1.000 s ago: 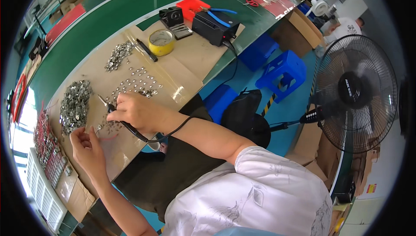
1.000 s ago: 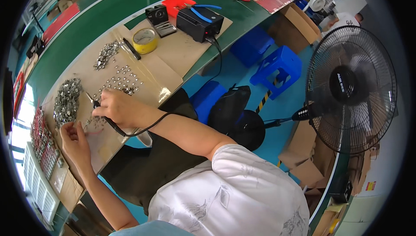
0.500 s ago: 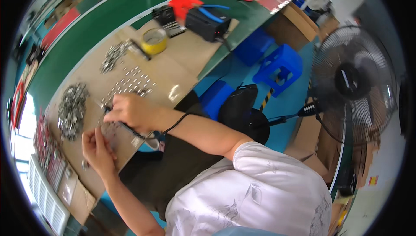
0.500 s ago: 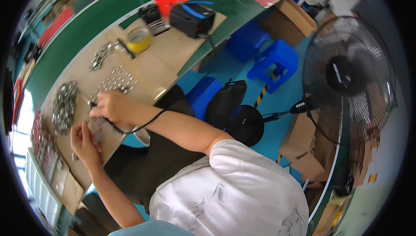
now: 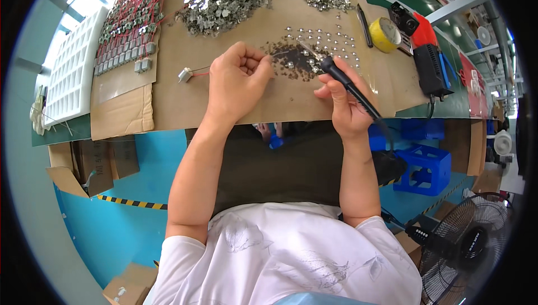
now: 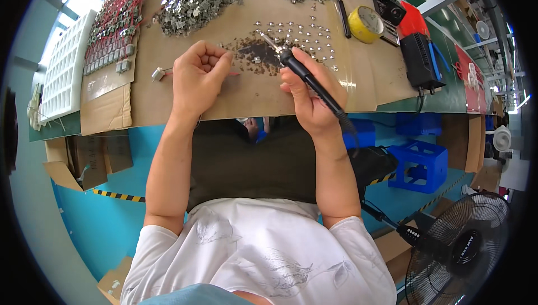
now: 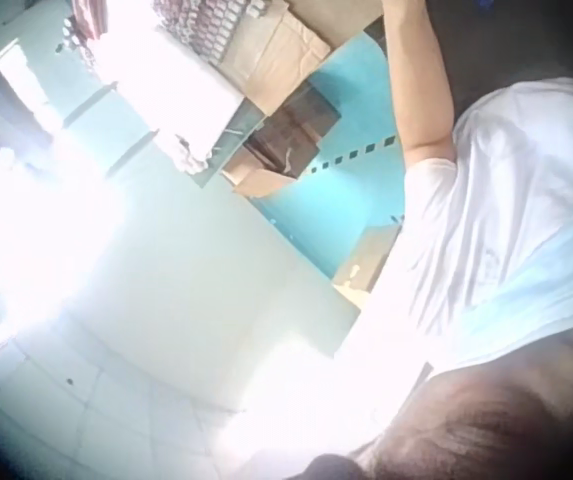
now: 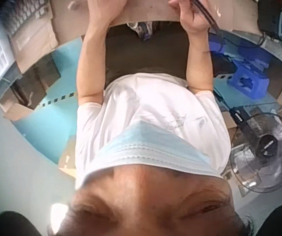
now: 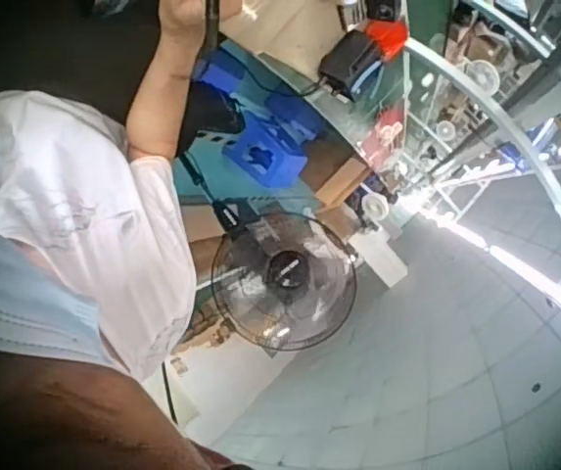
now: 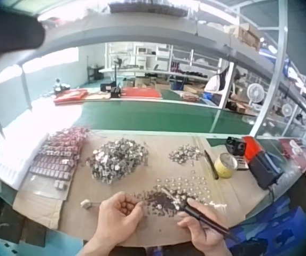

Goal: Soldering wires onto small electronic components at a workbench.

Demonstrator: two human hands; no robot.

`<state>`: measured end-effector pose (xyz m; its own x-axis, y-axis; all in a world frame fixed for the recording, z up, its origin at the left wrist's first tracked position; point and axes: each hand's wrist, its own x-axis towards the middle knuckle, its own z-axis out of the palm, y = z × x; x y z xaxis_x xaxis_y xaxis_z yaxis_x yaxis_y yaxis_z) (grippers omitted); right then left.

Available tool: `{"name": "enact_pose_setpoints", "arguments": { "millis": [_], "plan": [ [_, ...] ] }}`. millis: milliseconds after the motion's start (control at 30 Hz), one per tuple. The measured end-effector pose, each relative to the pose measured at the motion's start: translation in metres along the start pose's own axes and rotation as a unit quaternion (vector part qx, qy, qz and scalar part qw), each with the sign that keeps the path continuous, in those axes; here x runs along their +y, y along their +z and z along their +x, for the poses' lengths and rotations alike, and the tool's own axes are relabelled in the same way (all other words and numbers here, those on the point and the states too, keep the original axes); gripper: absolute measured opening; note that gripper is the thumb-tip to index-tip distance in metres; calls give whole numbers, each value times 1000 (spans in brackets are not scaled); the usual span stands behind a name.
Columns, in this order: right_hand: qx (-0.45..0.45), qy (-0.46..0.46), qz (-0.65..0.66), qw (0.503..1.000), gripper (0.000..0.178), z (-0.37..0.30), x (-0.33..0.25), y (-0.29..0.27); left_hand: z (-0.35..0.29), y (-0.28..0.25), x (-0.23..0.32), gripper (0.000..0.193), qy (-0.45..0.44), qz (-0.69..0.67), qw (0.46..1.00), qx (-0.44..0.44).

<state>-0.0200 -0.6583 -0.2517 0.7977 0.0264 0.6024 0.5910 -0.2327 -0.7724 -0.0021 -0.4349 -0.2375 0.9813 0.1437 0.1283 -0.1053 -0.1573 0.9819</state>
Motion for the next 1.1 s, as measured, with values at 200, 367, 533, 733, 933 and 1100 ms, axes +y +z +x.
{"name": "enact_pose_setpoints", "arguments": {
  "millis": [200,367,533,733,933,1100],
  "plan": [
    [60,53,19,997,18,-13,3,-4,-1,2,25,13,-111,-4,993,-30],
    [45,24,-12,999,14,-6,-3,0,-2,6,-2,13,30,79,996,28],
    [16,5,-44,999,13,-4,-3,-3,-1,9,0,12,74,133,988,30],
    [11,2,-43,999,13,-4,-3,-2,-1,8,2,11,58,146,988,9],
    [-2,-7,-55,998,13,-1,-4,-2,1,8,2,11,37,144,989,-8],
    [-3,-4,-54,999,13,-1,-4,-3,2,8,2,11,29,145,989,-14]
  ]
}}
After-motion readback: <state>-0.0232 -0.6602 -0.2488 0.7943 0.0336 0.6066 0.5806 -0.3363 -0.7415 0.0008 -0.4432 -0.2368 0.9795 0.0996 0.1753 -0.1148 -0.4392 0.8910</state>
